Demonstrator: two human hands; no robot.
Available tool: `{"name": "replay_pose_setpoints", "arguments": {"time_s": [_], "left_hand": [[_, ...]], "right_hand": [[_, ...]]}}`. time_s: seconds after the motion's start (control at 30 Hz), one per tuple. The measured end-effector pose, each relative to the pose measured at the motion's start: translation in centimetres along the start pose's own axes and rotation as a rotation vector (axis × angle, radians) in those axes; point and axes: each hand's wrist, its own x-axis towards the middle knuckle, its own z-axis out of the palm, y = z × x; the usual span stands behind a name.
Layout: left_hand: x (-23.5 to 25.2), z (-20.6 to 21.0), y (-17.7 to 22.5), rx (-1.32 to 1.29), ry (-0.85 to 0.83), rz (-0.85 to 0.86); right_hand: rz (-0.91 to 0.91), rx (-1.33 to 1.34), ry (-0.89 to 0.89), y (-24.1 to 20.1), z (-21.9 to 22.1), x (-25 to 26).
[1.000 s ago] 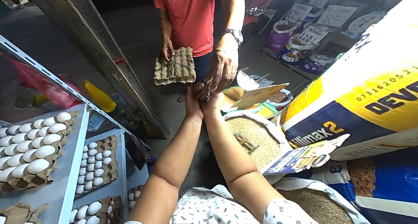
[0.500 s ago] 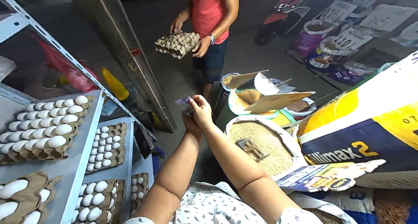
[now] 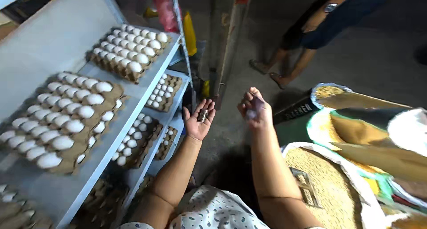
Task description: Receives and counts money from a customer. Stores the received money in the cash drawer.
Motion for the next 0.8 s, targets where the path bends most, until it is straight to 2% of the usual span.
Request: {"name": "replay_pose_setpoints", "arguments": {"time_s": [0.07,0.13,0.17,0.27,0.3,0.37,0.47,0.6,0.8], "left_hand": [[-2.7,-1.1,3.0,0.043,0.007,0.017],[-5.8,-2.3,5.2,0.066,0.016,0.037],[-7.4,-2.6,6.0,0.064,0.048,0.045],[-12.1,-3.0,8.0,0.021,0.12,0.059],[-13.6,-3.4,8.6,0.026,0.095,0.075],[-16.9,-4.0,9.8,0.023,0.036,0.112],[-22.2,-4.4,11.7,0.06,0.04,0.173],[-29.7,-5.3,13.9,0.153,0.092,0.183],[-39.1,-7.1,15.8,0.144,0.112,0.148]], "right_hand": [[0.105,-0.425,-0.197,0.8,1.1,-1.3],[0.107,-0.764,-0.39,3.0,3.6,-3.7],[0.032,-0.931,-0.491,4.4,5.2,-5.1],[-0.38,-1.214,-0.686,9.6,9.6,-9.5],[-0.468,-1.255,-0.7,11.1,10.8,-10.7],[-0.502,-1.26,-0.653,13.3,13.2,-12.7],[-0.332,-1.269,-0.642,14.8,16.6,-15.2],[-0.184,-1.272,-0.812,16.5,19.7,-19.1],[-0.141,-1.27,-1.076,18.7,23.5,-25.3]]}}
